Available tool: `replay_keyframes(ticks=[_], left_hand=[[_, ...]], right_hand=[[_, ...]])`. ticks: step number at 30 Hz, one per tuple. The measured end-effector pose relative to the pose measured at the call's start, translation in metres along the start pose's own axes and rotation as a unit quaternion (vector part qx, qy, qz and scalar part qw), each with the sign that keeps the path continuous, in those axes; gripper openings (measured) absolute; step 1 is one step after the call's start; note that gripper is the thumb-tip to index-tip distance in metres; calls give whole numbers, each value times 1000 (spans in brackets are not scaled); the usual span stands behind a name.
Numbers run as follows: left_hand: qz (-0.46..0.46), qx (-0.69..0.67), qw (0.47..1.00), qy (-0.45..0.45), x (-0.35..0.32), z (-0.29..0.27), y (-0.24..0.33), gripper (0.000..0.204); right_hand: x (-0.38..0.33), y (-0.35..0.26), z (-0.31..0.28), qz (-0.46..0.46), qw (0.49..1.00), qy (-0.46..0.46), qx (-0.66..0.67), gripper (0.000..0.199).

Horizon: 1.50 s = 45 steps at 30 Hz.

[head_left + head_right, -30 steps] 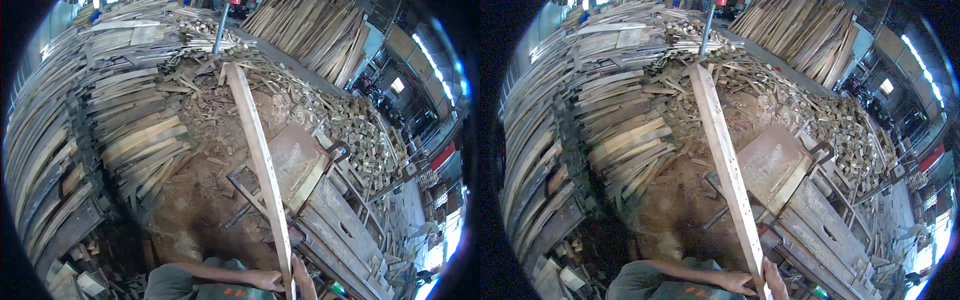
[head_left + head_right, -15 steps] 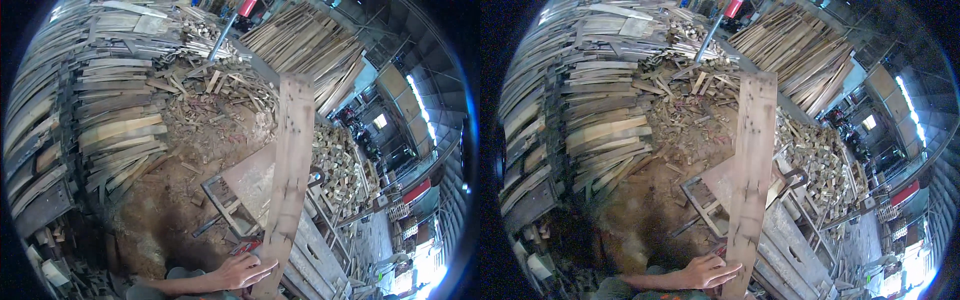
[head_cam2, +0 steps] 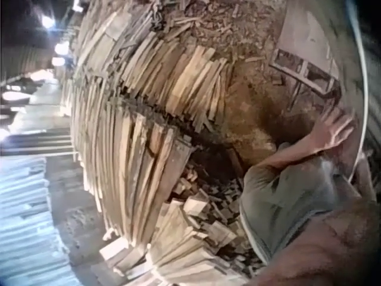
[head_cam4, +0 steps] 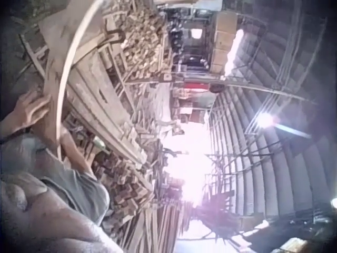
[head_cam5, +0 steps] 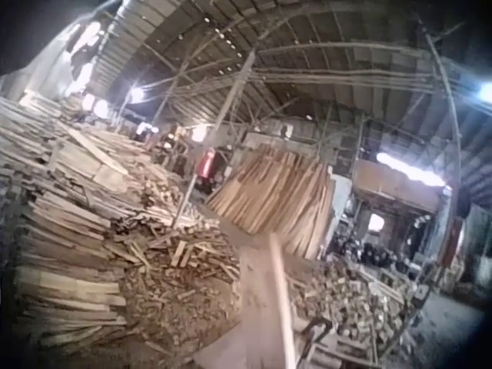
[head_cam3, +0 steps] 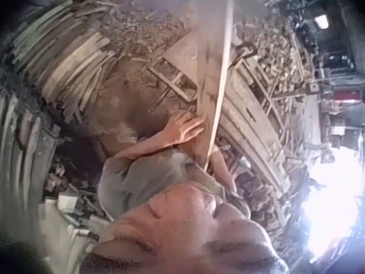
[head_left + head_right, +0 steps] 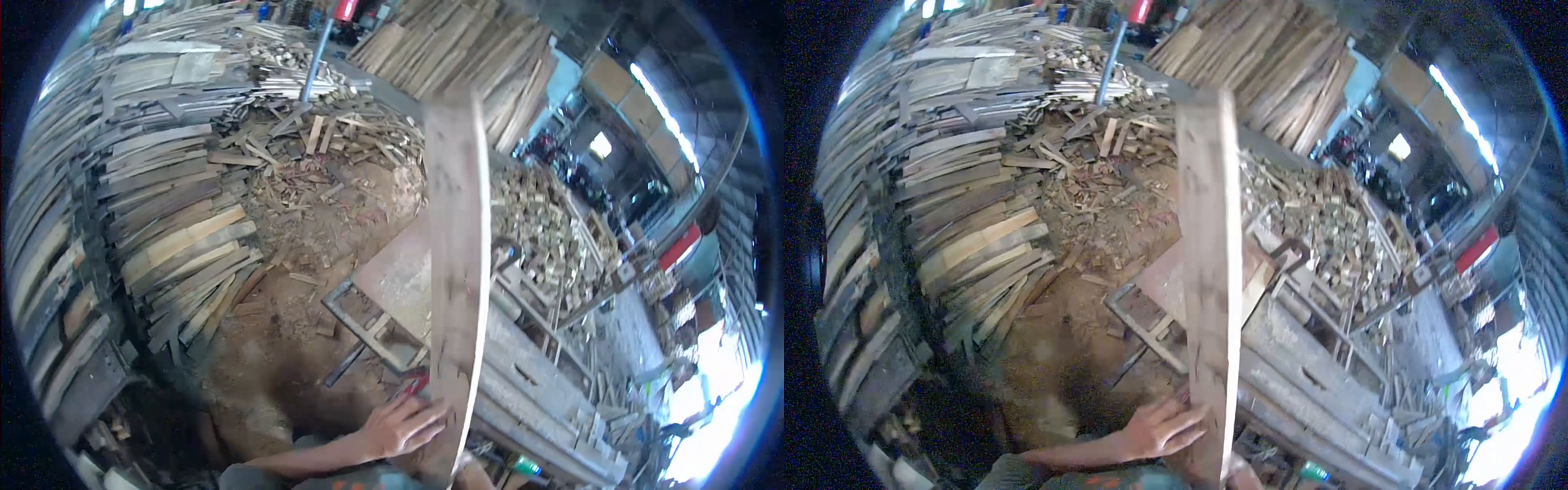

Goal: Move wooden planks from a large stack onto an industrial processing machine.

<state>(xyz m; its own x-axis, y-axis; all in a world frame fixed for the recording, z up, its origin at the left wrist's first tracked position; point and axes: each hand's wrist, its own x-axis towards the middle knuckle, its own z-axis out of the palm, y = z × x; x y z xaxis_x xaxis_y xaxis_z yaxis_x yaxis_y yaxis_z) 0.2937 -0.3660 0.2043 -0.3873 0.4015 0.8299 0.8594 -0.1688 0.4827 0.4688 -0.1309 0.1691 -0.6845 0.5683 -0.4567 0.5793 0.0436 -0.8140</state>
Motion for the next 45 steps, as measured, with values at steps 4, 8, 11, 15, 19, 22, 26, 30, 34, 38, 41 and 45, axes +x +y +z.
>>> replay_keyframes(ticks=[4, 8, 11, 15, 19, 22, 26, 30, 34, 38, 41, 45], left_hand=[[-118, -65, 989, -69, -2, -17, -5, 63], [-192, -133, 970, -70, -15, -13, -12, 54], [-334, -206, 918, -61, -21, -23, -8, 46], [-386, -152, 902, -117, -32, -41, -15, 39], [-360, -138, 910, -155, -47, -37, -32, 40], [-295, -107, 935, -163, -55, -21, -44, 39], [-391, -77, 873, -280, -45, -21, -42, 38], [-339, -37, 877, -339, -71, -26, -54, 38], [-300, -52, 888, -345, -105, -5, -55, 43], [-252, -4, 926, -281, -94, 43, -39, 43], [-221, 31, 956, -190, -70, 96, -27, 45], [-231, 91, 962, -110, -53, 168, -28, 60]], right_hand=[[-36, 25, 39, 75, 994, -22, 81, 46], [-47, -12, 63, 7, 997, 78, -10, 48], [-48, -21, 75, 8, 976, 181, -121, 51], [-38, -4, 69, -125, 946, 203, -221, 53], [-34, 26, 48, -205, 885, 191, -373, 26], [-50, -27, 54, -260, 847, 248, -391, 25], [-29, -23, 28, -181, 876, 261, -363, 45], [-26, -37, 28, -84, 888, 237, -384, 52], [-28, -20, 4, -34, 885, 270, -377, 48], [-26, -6, -51, -29, 868, 285, -406, 47], [7, 14, -103, -48, 865, 283, -412, 46], [56, 58, -182, -105, 847, 304, -423, 41]])
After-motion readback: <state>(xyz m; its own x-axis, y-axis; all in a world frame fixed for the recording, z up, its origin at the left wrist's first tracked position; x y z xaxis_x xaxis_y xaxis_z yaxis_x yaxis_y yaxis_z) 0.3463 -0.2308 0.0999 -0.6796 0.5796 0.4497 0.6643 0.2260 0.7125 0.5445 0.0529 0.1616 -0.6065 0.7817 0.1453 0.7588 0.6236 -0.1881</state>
